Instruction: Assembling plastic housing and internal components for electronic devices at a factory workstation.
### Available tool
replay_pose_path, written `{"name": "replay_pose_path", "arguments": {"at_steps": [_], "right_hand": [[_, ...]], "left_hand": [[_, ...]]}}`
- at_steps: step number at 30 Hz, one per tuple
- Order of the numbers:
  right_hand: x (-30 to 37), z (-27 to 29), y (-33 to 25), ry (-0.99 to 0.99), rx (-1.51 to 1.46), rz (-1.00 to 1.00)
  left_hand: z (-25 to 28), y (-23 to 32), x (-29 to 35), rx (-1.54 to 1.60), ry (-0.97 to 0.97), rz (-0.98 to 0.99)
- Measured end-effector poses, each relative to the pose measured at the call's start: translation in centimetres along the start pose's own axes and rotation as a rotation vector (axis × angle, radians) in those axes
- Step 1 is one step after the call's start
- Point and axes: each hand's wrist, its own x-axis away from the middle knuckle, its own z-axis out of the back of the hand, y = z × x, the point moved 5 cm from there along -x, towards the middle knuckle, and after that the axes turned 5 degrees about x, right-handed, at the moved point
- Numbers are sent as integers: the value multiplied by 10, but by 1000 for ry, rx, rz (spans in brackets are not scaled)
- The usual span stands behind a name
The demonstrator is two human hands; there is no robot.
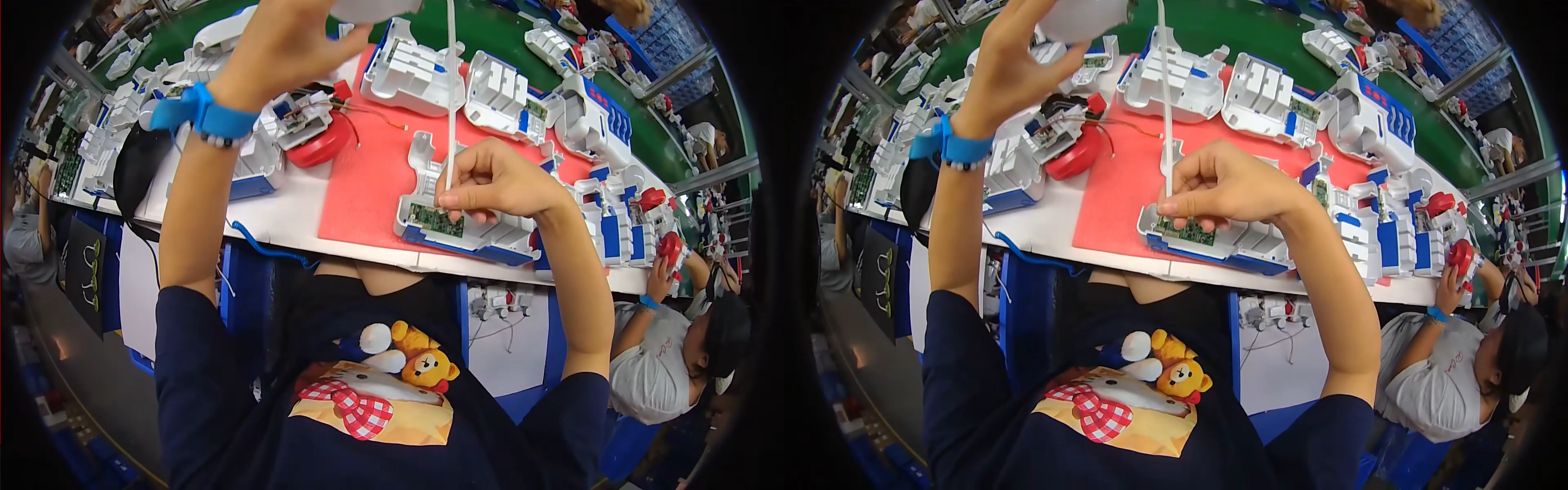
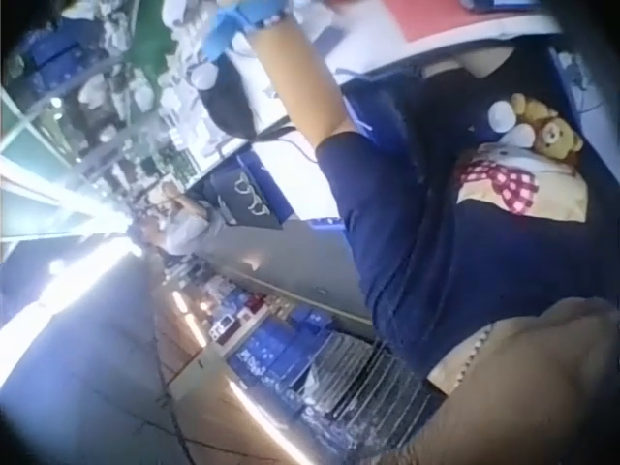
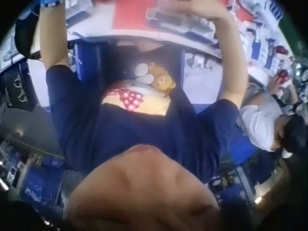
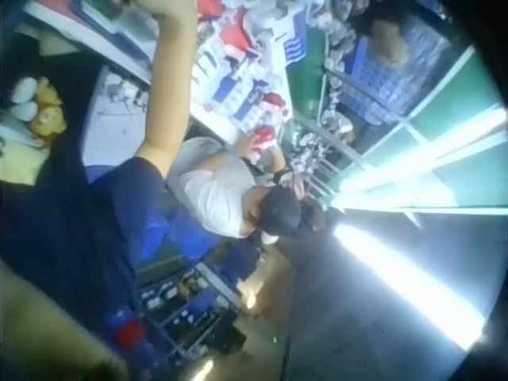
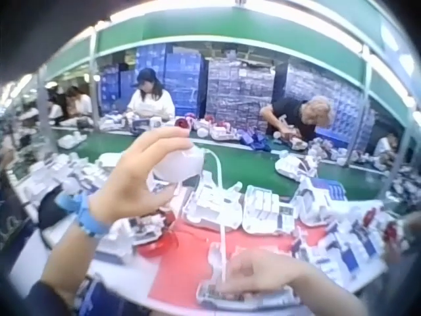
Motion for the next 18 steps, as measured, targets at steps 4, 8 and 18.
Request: {"name": "replay_pose_path", "arguments": {"at_steps": [4,8,18], "right_hand": [[1,-8,10,17,-113,30],[8,-20,2,70,-161,78],[29,-41,5,174,-523,301]], "left_hand": [[-10,-5,10,-273,-129,139],[-29,-4,37,-173,225,-269],[-80,33,105,-215,-85,467]]}}
